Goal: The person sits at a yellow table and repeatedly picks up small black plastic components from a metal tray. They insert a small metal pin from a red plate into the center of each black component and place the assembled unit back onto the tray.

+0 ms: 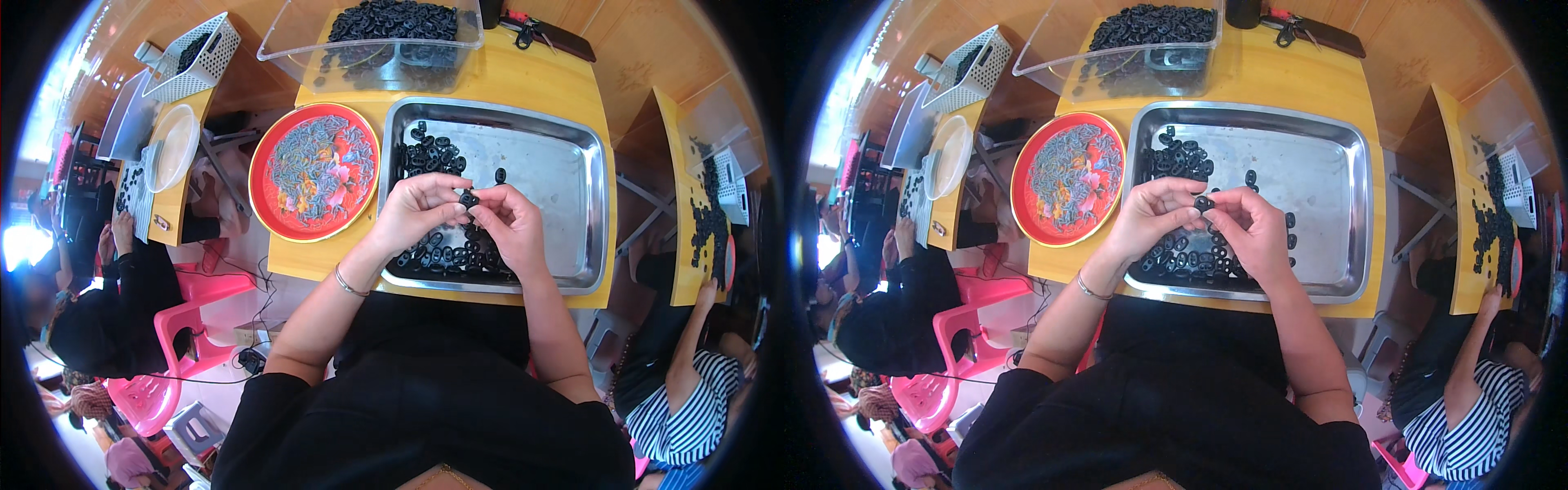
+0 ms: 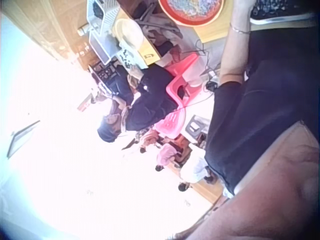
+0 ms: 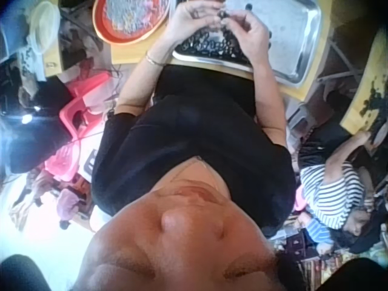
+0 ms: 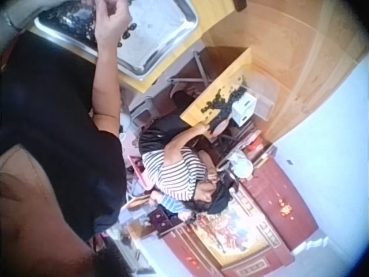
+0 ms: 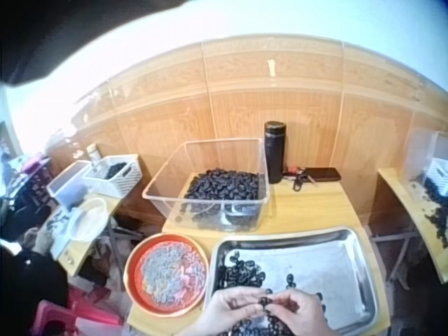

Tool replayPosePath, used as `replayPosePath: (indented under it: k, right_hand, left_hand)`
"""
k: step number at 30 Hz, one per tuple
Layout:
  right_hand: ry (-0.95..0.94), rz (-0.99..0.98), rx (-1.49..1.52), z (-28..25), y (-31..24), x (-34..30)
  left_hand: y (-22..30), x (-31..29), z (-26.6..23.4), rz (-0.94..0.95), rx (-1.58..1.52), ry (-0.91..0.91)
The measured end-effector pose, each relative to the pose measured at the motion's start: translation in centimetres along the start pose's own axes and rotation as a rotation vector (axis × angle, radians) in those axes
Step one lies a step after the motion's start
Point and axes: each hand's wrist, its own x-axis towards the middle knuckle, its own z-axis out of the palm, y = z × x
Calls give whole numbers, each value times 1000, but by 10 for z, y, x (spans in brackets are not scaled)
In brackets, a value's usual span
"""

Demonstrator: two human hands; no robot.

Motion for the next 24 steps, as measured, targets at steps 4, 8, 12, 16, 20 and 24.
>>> replayPosePath:
  k: [4, 8, 12, 16, 20, 24]
  right_hand:
    - [-31, 1, 16, 0, -6, -1]
    - [-50, -33, 18, 0, -8, -1]
    - [-85, -124, -91, 1, -8, -1]
    - [-114, -131, -174, 1, -13, -1]
    - [-104, -139, -228, 1, -11, -1]
    - [-89, -160, -258, 0, -9, -2]
  left_hand:
    - [0, 0, -2, 23, -67, -9]
    - [1, 0, -5, -35, -53, -26]
    - [2, 0, -4, -44, -83, -26]
    - [2, 0, -4, -72, -115, -23]
    - [0, 0, -8, -124, -86, -65]
    - [1, 0, -7, -134, -83, -68]
